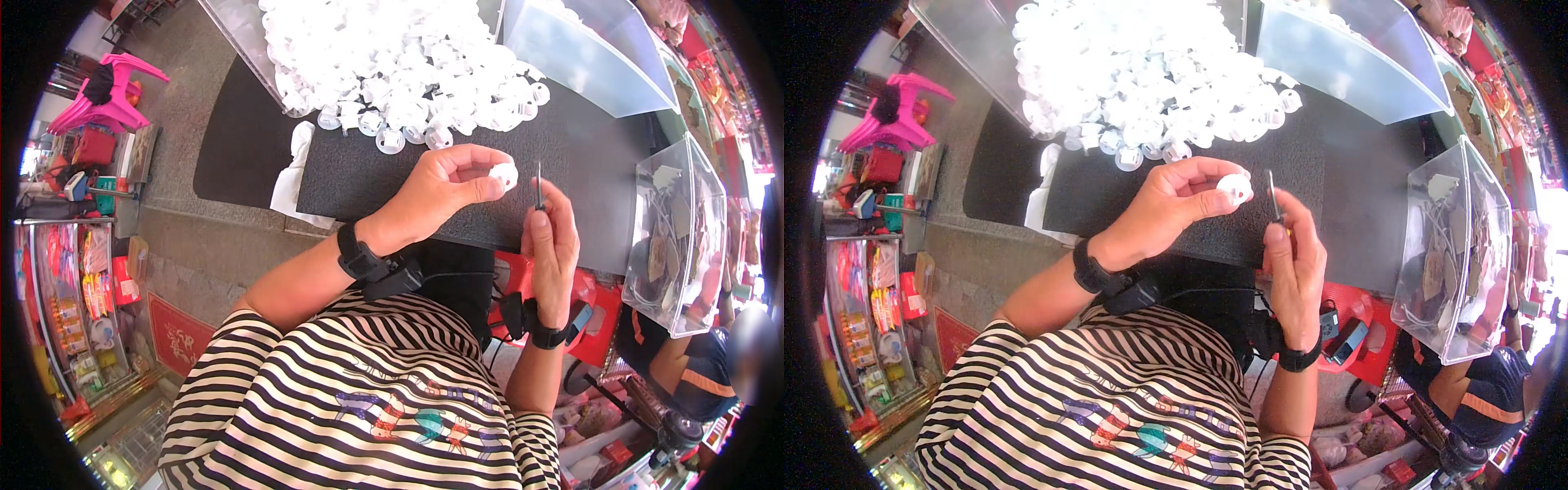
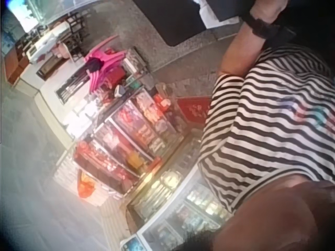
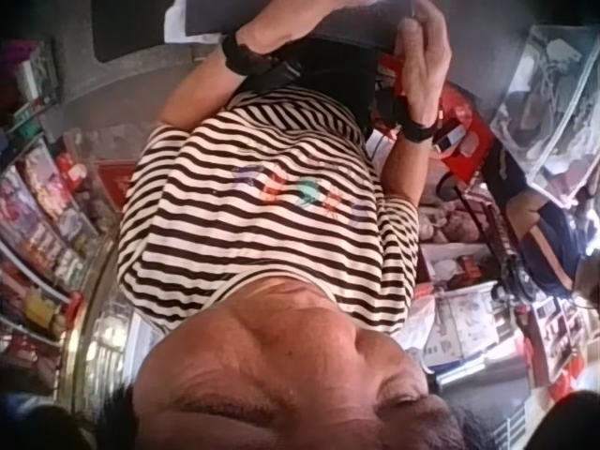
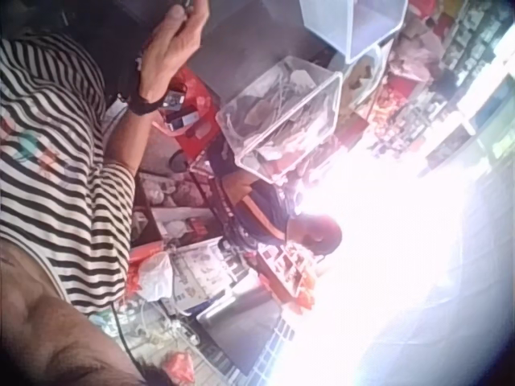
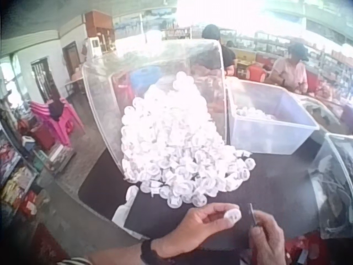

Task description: The person is using a screwdriver to assemble small white plastic components at a workstation.

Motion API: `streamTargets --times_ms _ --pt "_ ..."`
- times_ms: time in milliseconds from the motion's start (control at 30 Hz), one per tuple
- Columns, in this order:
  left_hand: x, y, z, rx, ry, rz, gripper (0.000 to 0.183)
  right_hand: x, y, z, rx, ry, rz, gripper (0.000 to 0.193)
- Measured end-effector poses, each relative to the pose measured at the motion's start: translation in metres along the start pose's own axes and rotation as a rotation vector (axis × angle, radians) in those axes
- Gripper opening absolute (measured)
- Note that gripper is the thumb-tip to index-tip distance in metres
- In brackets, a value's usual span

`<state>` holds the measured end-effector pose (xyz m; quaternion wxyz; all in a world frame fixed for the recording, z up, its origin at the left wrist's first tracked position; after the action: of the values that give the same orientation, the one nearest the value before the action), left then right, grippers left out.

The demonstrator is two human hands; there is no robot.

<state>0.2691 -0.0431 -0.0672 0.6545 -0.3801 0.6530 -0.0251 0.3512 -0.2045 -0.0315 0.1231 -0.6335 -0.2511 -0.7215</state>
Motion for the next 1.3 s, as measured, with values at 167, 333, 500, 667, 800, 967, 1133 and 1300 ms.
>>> streamTargets --times_ms 167,333,500,667,800,967,1133,1300 --pt "-0.001 -0.001 0.0 -0.023 -0.02 0.001 0.032 0.001 0.002 -0.005 -0.055 0.102 -0.194 0.03" --pt "-0.002 -0.001 0.0 -0.029 -0.069 0.022 0.033 0.012 -0.002 -0.008 -0.023 0.167 -0.3 0.035" --pt "-0.004 -0.001 0.0 -0.046 -0.129 0.055 0.033 0.008 -0.003 -0.009 0.056 0.167 -0.316 0.04" --pt "-0.005 0.0 0.001 -0.067 -0.135 0.076 0.033 0.007 -0.005 -0.008 0.013 0.137 -0.266 0.039" --pt "-0.006 -0.001 0.001 -0.046 -0.117 0.091 0.036 0.014 -0.005 -0.007 0.045 0.205 -0.309 0.037" --pt "-0.004 -0.001 0.002 -0.033 -0.119 0.063 0.036 0.008 -0.005 -0.005 0.008 0.146 -0.269 0.036" --pt "-0.003 0.0 0.003 -0.034 -0.106 0.057 0.037 0.007 -0.002 -0.004 0.037 0.141 -0.266 0.036" --pt "-0.003 0.001 0.002 -0.032 -0.11 0.038 0.037 0.006 -0.004 -0.005 0.069 0.14 -0.292 0.036"
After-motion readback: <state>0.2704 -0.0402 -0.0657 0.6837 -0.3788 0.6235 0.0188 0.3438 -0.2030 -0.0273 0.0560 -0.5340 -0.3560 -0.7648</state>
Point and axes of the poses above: each hand's wrist, its own z-axis towards the middle knuckle, its own y-axis out of the back of the hand, x = y × z, the point moved 4 cm from there along z, towards the middle knuckle, and after that the axes turned 10 degrees about -x, right-handed, at the moved point
